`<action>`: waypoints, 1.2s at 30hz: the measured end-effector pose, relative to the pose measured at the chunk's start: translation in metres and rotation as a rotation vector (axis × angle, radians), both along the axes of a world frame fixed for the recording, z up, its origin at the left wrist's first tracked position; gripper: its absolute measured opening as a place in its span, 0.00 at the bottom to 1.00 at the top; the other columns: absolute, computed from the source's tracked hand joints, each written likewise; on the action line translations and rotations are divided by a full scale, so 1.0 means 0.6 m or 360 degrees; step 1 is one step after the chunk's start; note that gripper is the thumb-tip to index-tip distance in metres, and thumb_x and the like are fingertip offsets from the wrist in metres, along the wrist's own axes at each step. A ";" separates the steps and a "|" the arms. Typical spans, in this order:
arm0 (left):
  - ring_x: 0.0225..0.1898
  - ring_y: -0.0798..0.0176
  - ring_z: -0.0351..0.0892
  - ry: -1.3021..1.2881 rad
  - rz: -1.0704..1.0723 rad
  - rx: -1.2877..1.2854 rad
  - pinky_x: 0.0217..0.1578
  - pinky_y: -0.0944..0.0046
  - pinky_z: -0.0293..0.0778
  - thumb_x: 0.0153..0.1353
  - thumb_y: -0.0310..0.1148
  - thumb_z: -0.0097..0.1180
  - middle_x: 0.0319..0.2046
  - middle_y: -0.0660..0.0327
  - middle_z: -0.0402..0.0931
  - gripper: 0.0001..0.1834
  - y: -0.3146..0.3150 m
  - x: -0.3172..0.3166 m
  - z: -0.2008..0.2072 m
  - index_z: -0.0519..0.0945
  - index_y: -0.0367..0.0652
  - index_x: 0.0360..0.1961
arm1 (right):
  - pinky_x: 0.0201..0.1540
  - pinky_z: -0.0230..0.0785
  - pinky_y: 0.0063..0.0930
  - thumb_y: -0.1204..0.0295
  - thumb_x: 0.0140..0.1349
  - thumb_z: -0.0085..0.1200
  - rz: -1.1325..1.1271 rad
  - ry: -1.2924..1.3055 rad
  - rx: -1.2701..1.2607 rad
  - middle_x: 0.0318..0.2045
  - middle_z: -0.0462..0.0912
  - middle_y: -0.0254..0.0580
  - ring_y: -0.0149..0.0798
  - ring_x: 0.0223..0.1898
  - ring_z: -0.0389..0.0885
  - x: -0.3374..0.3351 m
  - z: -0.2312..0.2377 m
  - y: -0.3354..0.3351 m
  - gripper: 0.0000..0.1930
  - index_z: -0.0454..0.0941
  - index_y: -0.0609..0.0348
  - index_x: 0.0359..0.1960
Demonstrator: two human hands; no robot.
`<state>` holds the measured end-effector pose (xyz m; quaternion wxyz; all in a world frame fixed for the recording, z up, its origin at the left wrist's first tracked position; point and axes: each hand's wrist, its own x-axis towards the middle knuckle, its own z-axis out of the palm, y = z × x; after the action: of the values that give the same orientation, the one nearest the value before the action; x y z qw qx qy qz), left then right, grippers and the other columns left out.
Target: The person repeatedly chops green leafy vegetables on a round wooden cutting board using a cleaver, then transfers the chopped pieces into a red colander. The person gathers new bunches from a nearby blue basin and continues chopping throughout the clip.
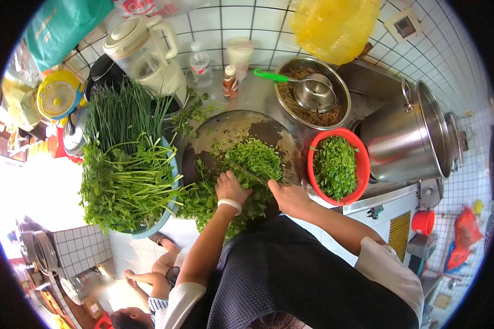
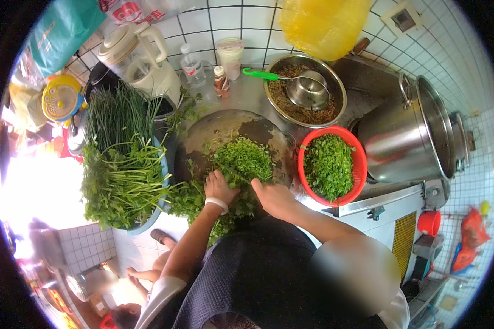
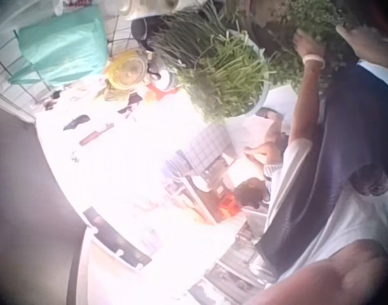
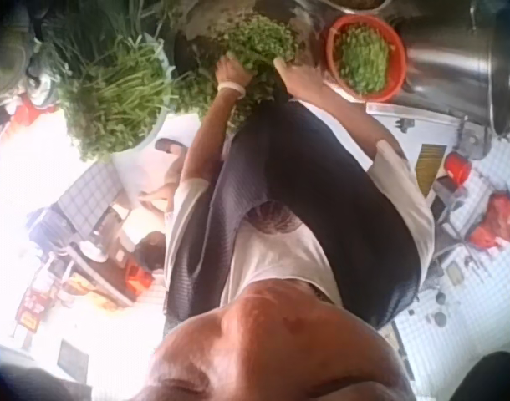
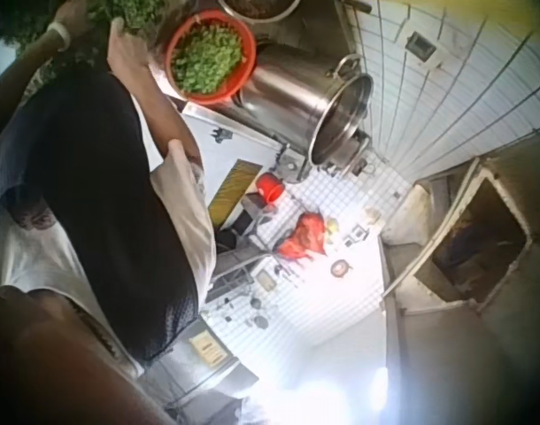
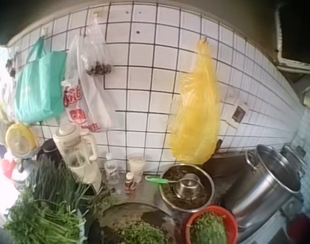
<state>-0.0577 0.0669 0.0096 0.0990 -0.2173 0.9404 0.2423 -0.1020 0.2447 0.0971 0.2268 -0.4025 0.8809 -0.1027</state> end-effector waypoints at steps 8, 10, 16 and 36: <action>0.45 0.43 0.67 0.0907 -0.0223 -0.0101 0.46 0.48 0.65 0.50 0.26 0.56 0.43 0.49 0.69 0.14 -0.009 0.042 -0.078 0.73 0.41 0.40 | 0.23 0.70 0.48 0.80 0.51 0.50 0.0052 -0.0049 -0.0023 0.22 0.79 0.56 0.57 0.24 0.79 -0.004 -0.002 -0.017 0.16 0.58 0.65 0.40; 0.44 0.44 0.67 0.0867 -0.0203 -0.0067 0.45 0.48 0.65 0.49 0.23 0.54 0.42 0.51 0.69 0.13 -0.002 0.036 -0.074 0.74 0.41 0.38 | 0.24 0.71 0.46 0.80 0.53 0.47 0.0087 0.0000 -0.0004 0.24 0.79 0.55 0.56 0.25 0.80 -0.001 -0.020 -0.021 0.13 0.60 0.65 0.39; 0.44 0.44 0.67 0.0914 -0.0209 0.0060 0.44 0.49 0.66 0.47 0.23 0.54 0.41 0.51 0.70 0.12 -0.002 0.041 -0.092 0.74 0.41 0.36 | 0.22 0.72 0.43 0.78 0.54 0.46 0.0008 0.0067 -0.0046 0.23 0.79 0.52 0.53 0.23 0.81 -0.016 -0.109 -0.033 0.11 0.60 0.62 0.39; 0.42 0.43 0.69 0.1053 -0.0188 0.0042 0.42 0.49 0.69 0.46 0.22 0.53 0.38 0.49 0.72 0.12 0.000 0.037 -0.103 0.73 0.40 0.35 | 0.24 0.70 0.49 0.79 0.53 0.47 -0.0061 -0.0125 -0.0083 0.20 0.78 0.55 0.59 0.25 0.79 0.006 -0.109 -0.056 0.16 0.58 0.63 0.42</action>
<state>-0.0353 0.0667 -0.0521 -0.1950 -0.0708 0.9293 0.3057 -0.0982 0.2111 0.0319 0.2486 -0.3871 0.8758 -0.1458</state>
